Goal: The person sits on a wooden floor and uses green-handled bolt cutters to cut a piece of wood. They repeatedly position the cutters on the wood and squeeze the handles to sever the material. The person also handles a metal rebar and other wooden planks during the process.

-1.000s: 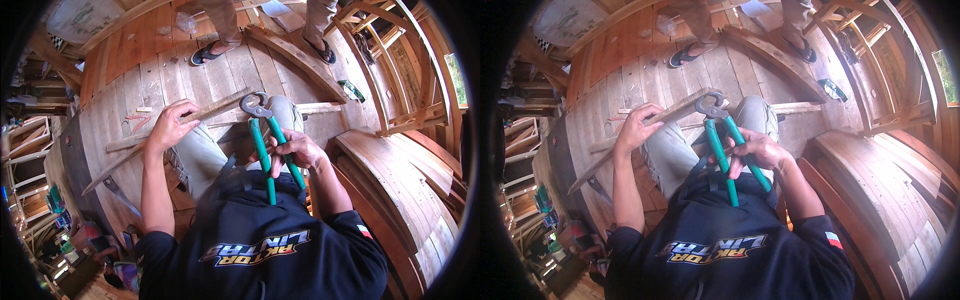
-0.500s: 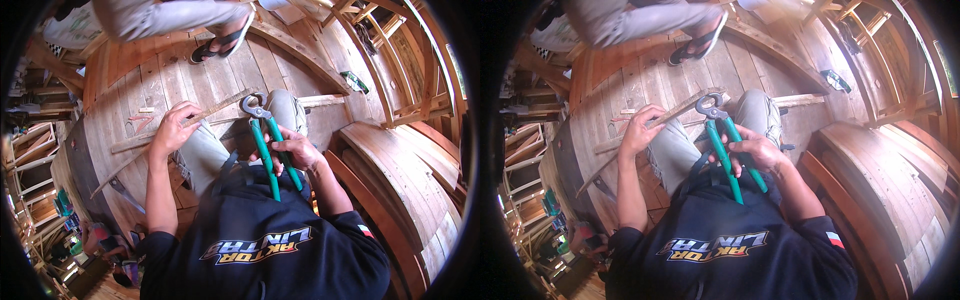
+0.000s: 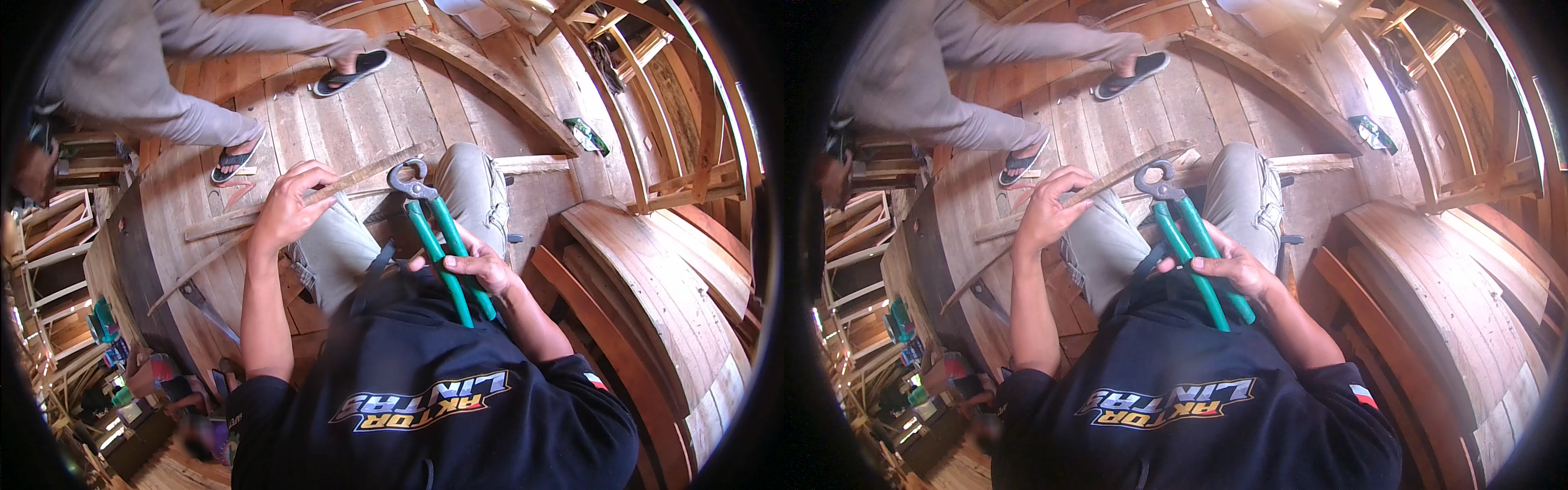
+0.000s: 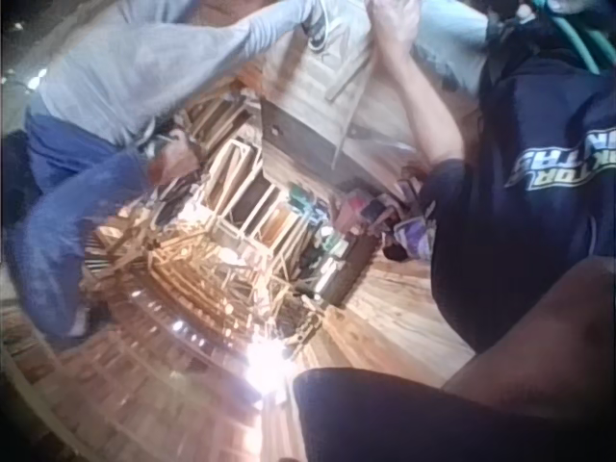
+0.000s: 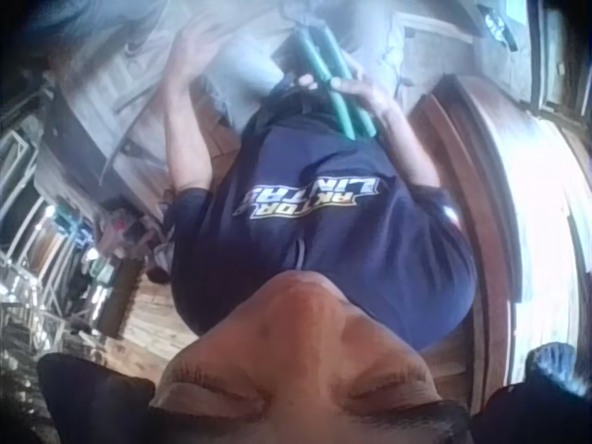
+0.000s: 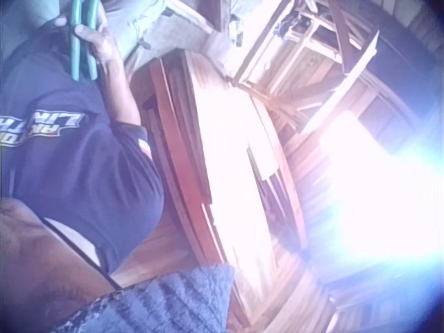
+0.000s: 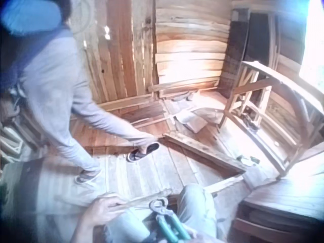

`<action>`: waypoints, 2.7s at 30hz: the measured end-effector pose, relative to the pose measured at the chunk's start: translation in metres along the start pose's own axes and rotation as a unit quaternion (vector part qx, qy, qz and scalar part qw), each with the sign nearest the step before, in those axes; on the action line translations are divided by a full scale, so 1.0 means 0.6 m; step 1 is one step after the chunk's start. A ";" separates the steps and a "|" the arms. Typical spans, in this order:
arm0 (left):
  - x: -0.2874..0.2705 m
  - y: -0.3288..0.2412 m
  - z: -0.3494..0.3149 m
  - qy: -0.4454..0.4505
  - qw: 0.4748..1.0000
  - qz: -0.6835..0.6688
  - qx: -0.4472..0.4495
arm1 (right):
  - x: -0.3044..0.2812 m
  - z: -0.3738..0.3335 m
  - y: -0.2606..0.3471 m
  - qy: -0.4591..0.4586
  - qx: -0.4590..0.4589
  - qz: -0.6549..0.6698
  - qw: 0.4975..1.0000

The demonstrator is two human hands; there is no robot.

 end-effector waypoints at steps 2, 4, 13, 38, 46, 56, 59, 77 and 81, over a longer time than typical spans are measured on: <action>-0.003 -0.002 0.000 -0.002 1.000 -0.001 -0.006 | -0.003 0.002 0.008 -0.003 -0.005 -0.059 0.998; -0.001 0.003 0.002 -0.007 1.000 -0.001 -0.005 | -0.008 -0.001 0.016 -0.017 -0.016 -0.095 0.995; 0.000 0.013 0.004 0.003 1.000 -0.004 -0.017 | -0.021 -0.016 0.067 -0.020 0.037 -0.106 0.993; -0.003 0.031 0.021 0.026 0.999 0.008 -0.035 | -0.019 0.022 0.028 -0.079 0.019 -0.037 0.996; -0.004 0.025 0.021 0.040 0.999 0.003 -0.027 | 0.012 0.024 0.017 -0.027 0.019 0.088 0.996; -0.002 0.022 0.015 0.033 0.999 0.006 -0.011 | 0.011 0.035 -0.013 0.091 0.135 0.171 0.972; -0.001 0.029 0.012 0.034 0.999 0.007 -0.022 | 0.014 0.032 -0.014 0.030 0.152 0.172 0.973; -0.028 0.060 0.022 0.015 0.996 0.035 -0.075 | 0.023 0.106 -0.037 -0.061 0.049 0.056 0.995; -0.030 0.061 0.018 0.006 0.997 0.045 -0.064 | 0.028 0.108 -0.055 -0.054 0.036 0.076 0.995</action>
Point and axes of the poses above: each hand's wrist, its own z-axis towards the middle knuckle, its own x-axis out of the palm, y = z × x, the point moved 8 cm from there along z, towards the middle knuckle, and after that the axes turned 15 degrees about z, right-handed, at the moved point
